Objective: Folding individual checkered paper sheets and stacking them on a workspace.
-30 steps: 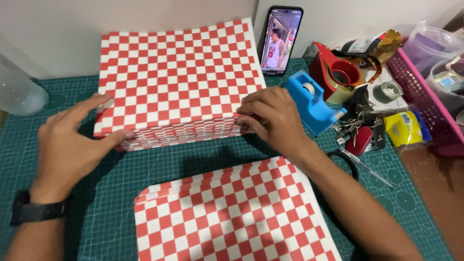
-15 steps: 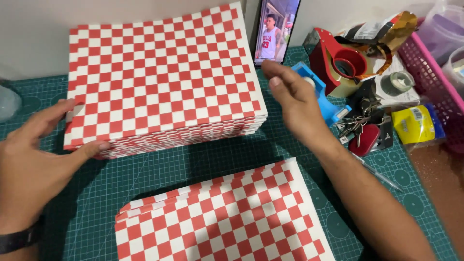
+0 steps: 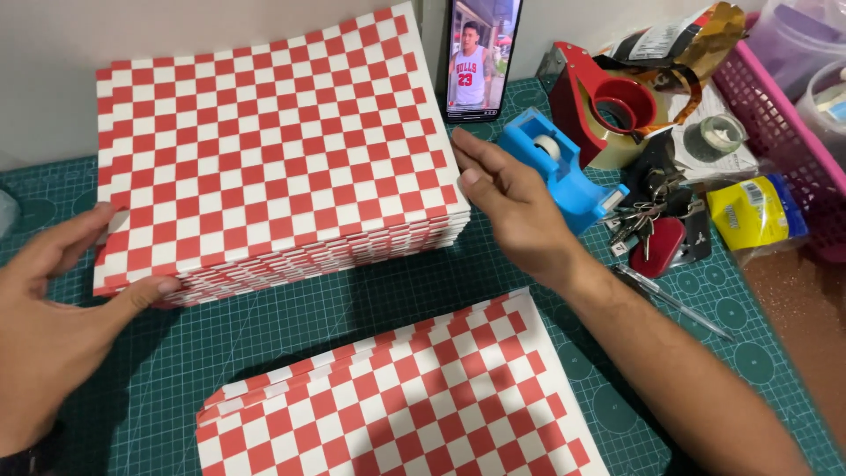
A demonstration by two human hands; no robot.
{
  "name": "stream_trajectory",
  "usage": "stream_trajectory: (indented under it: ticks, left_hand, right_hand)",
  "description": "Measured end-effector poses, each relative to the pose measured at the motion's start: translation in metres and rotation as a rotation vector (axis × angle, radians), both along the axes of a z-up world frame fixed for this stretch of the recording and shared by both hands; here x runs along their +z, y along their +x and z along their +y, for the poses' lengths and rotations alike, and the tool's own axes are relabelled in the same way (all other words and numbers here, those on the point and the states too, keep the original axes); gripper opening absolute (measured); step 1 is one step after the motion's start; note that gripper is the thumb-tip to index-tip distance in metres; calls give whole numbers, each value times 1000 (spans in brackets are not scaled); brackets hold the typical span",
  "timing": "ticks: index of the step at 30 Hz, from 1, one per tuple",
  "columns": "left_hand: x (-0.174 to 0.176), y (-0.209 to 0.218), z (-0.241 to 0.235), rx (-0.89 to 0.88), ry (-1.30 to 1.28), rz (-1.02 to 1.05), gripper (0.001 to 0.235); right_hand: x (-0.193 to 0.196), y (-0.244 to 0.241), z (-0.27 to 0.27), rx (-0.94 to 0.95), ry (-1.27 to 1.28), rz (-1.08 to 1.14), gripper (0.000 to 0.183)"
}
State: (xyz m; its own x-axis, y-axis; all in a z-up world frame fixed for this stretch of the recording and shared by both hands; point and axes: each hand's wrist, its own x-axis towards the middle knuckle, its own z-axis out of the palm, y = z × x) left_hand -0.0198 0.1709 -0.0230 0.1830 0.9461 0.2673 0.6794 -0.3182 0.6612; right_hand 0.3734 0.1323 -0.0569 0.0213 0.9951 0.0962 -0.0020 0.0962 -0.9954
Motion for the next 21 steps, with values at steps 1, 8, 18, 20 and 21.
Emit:
stream_trajectory:
  ticks: [1, 8, 18, 20, 21]
  left_hand:
    - [1, 1, -1, 22, -25, -25, 77]
    - [-2, -3, -1, -6, 19, 23, 79]
    - [-8, -8, 0, -47, 90, 14, 82]
    - [-9, -9, 1, -58, 101, 9, 82]
    - [-9, -9, 0, -59, 103, 19, 82]
  right_hand:
    - [3, -1, -1, 9, -32, 26, 63]
    - [10, -6, -5, 10, -82, 104, 65]
    - [5, -5, -1, 1, -91, 179, 66]
    - [5, -5, -1, 4, -93, 170, 66]
    - [5, -5, -1, 1, -97, 172, 65]
